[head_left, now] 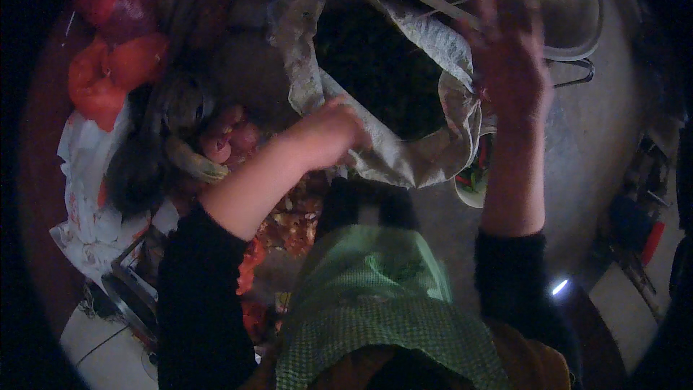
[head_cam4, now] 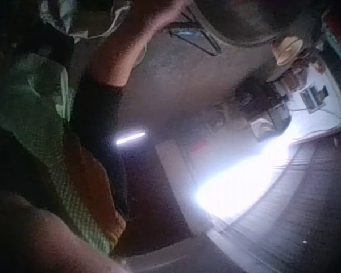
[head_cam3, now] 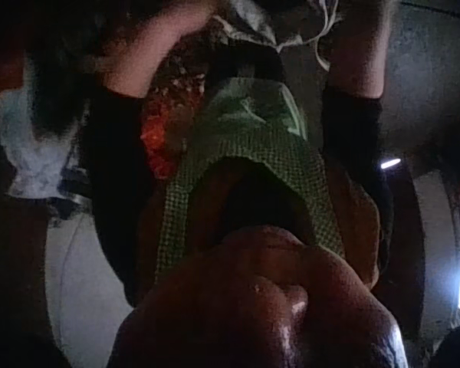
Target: The person repeatedly reaches into a large sack, pulls out green and red peppers, and places them into a small white bowl. The person handles the peppers one at a time, occasionally adjusting the sack opening.
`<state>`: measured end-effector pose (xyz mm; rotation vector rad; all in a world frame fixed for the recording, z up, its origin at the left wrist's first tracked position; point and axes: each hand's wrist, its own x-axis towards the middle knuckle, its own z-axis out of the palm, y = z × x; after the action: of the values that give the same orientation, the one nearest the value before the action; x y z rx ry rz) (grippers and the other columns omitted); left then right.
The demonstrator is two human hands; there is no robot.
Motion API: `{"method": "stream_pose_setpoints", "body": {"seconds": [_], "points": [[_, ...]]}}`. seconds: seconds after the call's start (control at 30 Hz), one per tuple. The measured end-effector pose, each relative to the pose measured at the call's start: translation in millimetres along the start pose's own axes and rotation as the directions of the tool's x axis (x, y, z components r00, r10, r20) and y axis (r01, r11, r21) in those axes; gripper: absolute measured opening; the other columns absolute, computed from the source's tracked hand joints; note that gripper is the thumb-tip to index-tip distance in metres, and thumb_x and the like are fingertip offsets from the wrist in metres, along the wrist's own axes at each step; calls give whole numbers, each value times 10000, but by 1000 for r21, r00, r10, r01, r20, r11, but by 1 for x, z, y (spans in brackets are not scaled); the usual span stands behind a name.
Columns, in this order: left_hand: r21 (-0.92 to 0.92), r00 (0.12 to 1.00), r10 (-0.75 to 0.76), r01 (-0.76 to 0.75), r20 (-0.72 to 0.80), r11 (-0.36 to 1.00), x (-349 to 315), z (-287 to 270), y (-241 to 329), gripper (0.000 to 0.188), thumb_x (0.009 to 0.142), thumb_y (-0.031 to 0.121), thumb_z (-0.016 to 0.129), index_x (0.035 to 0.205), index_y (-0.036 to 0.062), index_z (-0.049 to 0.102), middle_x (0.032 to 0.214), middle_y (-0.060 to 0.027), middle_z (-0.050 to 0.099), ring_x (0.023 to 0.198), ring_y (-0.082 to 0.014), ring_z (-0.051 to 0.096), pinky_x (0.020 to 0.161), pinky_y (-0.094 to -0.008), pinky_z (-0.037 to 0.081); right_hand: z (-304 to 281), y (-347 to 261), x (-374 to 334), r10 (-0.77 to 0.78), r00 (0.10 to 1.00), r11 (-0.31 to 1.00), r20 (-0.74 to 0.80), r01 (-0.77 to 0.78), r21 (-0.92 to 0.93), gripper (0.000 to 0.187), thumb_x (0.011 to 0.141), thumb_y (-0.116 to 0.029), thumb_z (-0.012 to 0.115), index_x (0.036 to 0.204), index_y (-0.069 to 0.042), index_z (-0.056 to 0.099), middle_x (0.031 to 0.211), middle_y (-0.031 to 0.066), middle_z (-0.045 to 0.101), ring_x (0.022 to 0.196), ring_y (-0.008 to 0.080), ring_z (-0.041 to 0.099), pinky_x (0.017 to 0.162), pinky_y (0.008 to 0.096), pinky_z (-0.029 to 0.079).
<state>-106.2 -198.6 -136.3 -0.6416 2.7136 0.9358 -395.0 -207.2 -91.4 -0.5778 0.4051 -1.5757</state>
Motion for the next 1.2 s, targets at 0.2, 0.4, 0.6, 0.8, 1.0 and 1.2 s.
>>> {"method": "stream_pose_setpoints", "body": {"seconds": [0.2, 0.4, 0.6, 0.8, 1.0, 1.2], "points": [[-412, 869, 4, 230, 495, 882, -82, 12, 33, 248, 759, 316, 695, 914, 123, 712, 899, -107, 670, 949, -308, 609, 1025, -464, 403, -3, -33, -58, -35, 999, 904, 0, 32, -427, 448, 874, -207, 578, 1269, -22, 475, 1278, 182, 526, 1138, 306, 543, 1022, 446, 408], [67, 557, -622, 713, 550, 698, -129, 22, 25, 513, 771, 485, 680, 1044, 52, 687, 1103, -212, 638, 1063, -333, 598, 981, -429, 423, -25, 82, -73, 568, 759, -193, -319, -254, -948, 518, 777, -20, 602, 1286, -88, 536, 1277, 180, 555, 1149, 349, 557, 968, 394, 465], [-558, 445, -887, 708, -123, 433, -72, 53, 18, 724, 783, 454, 713, 1302, 3, 484, 1280, -233, 549, 1153, -364, 552, 963, -421, 431, -100, 141, -76, 329, 879, -769, -344, 38, -638, 724, 803, -36, 558, 1465, -221, 330, 1533, 195, 214, 1296, 491, 343, 1024, 527, 406], [-934, 401, -916, 328, 2, 142, -16, 80, 15, 604, 745, 180, 695, 1285, 3, 490, 1213, -180, 600, 1117, -312, 581, 948, -368, 438, -139, 146, -78, 477, 830, -781, -290, 250, -572, 766, 817, -51, 548, 1490, -283, 266, 1540, 245, 134, 1272, 524, 350, 1059, 557, 360], [-980, 239, -960, 94, -147, 174, -54, 47, 36, 601, 708, -10, 580, 1300, 15, 477, 1169, -129, 621, 1083, -249, 592, 935, -363, 451, -154, 152, -61, 438, 831, -686, -341, 64, -725, 673, 812, -112, 594, 1436, -218, 367, 1531, 241, 180, 1293, 508, 344, 1078, 530, 339], [-848, 269, -915, 364, -301, 386, -90, 19, 43, 605, 773, 37, 637, 1344, 15, 440, 1288, -176, 540, 1184, -290, 527, 1026, -384, 387, -103, 124, -51, 326, 868, -461, -375, -200, -864, 568, 741, -237, 715, 1271, -118, 549, 1288, 203, 550, 1202, 342, 526, 1030, 441, 417]]}}
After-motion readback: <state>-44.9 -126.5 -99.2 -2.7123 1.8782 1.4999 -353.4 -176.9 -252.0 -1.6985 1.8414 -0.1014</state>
